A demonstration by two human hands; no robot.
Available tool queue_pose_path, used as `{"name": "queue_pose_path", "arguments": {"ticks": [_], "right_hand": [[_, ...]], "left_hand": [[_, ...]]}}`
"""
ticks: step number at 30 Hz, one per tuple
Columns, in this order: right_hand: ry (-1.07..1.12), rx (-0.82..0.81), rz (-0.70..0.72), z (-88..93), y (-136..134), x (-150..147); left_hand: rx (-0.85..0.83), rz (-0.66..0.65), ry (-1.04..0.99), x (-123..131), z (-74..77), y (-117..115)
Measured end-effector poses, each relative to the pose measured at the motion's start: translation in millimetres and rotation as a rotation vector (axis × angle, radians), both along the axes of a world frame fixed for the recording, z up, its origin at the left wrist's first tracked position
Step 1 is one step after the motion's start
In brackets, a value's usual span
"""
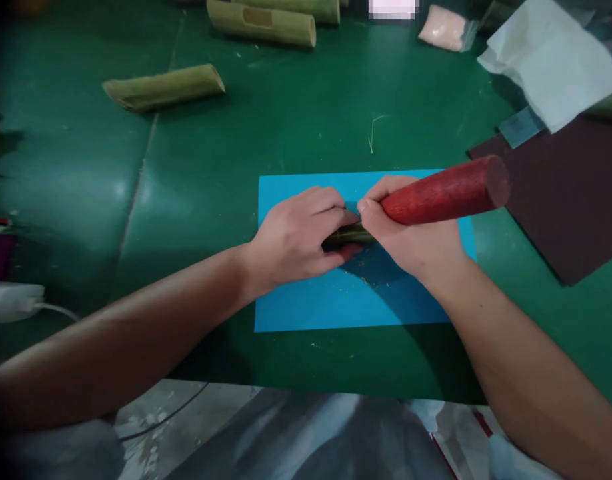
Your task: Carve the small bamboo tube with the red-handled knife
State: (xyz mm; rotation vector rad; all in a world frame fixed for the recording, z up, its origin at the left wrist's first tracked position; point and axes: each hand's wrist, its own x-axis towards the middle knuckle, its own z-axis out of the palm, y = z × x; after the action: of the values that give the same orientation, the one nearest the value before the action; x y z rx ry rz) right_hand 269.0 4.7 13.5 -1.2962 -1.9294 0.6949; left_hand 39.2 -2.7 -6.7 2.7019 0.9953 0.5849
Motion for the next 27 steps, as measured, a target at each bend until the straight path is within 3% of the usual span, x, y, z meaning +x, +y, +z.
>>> {"name": "queue_pose_path", "arguments": {"ticks": [17, 22, 27], "right_hand": [[0.008, -0.011, -0.006, 2.9, -1, -6], [0.093, 0.021, -0.145, -13.0, 0, -23], [0.208, 0.018, -0.236, -22.4, -3, -35]], "left_hand": [[-0.009, 0.004, 0.010, 1, -0.9, 1], [0.018, 0.062, -0.008, 8, -4.6, 7], [-0.078, 0.072, -0.066, 11, -4.9, 9]]}}
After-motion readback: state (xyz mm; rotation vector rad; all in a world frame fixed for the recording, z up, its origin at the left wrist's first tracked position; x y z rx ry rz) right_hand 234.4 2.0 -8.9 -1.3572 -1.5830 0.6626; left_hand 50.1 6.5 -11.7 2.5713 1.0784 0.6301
